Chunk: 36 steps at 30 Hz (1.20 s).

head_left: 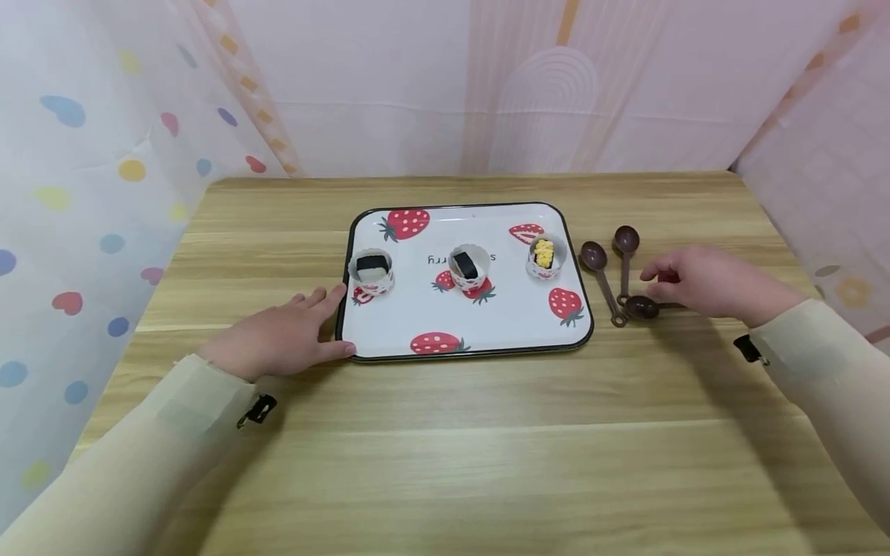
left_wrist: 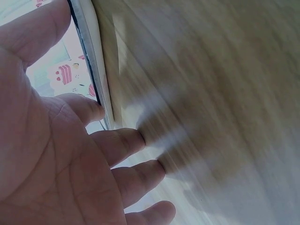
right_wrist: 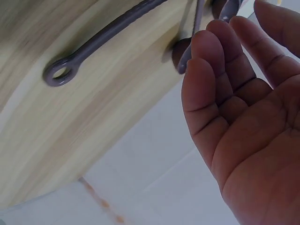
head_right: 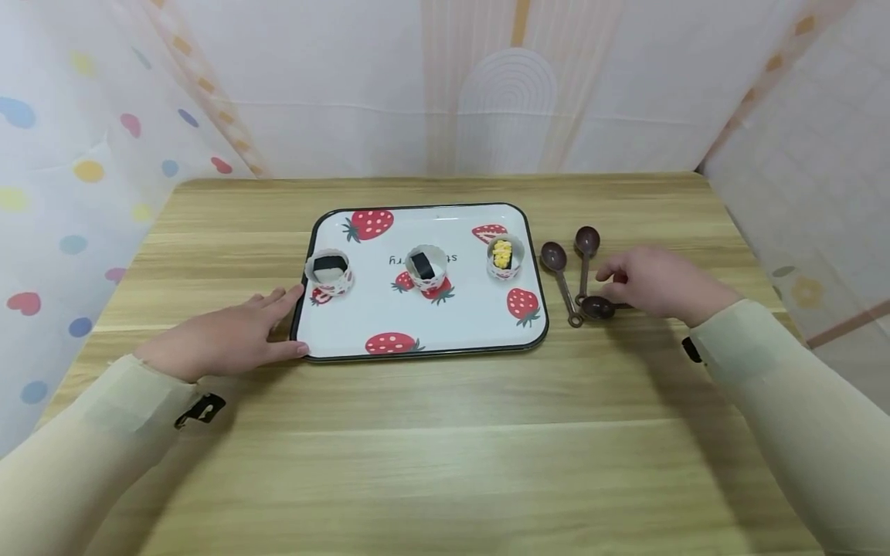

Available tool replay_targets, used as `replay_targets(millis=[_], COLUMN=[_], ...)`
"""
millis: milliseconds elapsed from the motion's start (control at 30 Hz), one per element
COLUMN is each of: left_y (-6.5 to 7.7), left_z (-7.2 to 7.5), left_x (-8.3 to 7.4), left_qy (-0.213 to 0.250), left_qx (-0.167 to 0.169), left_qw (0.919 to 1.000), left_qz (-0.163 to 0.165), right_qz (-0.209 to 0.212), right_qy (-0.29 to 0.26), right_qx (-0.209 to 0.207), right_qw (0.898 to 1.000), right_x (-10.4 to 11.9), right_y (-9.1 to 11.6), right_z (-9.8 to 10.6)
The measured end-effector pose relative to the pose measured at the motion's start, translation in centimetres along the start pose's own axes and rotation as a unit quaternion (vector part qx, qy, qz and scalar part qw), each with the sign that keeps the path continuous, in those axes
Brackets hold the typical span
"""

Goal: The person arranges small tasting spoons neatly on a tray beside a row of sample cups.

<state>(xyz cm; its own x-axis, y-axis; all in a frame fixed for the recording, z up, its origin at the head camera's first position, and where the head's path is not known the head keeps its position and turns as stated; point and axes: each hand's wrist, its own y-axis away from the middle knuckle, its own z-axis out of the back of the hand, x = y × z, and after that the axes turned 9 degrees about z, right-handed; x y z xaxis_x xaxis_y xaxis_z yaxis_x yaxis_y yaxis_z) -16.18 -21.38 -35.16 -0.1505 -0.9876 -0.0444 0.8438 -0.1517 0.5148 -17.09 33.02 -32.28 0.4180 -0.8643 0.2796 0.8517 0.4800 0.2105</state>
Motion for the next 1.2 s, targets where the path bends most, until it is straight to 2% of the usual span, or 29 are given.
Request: replay_targets(millis=[200, 433, 633, 800, 1067, 1200], left_y=[0.0, 0.1, 0.1, 0.1, 0.2, 0.4], left_z=[0.0, -0.1, -0.1, -0.1, -0.3, -0.2], left_x=[0.1, 0.1, 0.1, 0.3, 0.3, 0.3], left_qy=[-0.001, -0.004, 0.000, 0.006, 0.004, 0.004], left_qx=[-0.001, -0.005, -0.001, 0.001, 0.005, 0.006], left_qw=[1.0000, 1.0000, 1.0000, 1.0000, 1.0000, 1.0000], left_qz=[0.000, -0.003, 0.000, 0.001, 0.003, 0.004], right_qz=[-0.007, -0.016, -0.019, -0.026, -0.005, -0.013], right_qy=[0.004, 0.035, 0.034, 0.030, 0.042, 0.036], right_qx=[0.005, 0.040, 0.050, 0.058, 0.057, 0.052], right_qw=[1.000, 0.998, 0.998, 0.998, 0.997, 0.998], right_x=[-1.1, -3.2, -4.6, -4.8, -4.7, -4.6], right_y=[0.7, 1.6, 1.9, 1.9, 1.9, 2.0], right_z=[0.0, -0.5, -1.1, -1.4, -1.6, -1.3])
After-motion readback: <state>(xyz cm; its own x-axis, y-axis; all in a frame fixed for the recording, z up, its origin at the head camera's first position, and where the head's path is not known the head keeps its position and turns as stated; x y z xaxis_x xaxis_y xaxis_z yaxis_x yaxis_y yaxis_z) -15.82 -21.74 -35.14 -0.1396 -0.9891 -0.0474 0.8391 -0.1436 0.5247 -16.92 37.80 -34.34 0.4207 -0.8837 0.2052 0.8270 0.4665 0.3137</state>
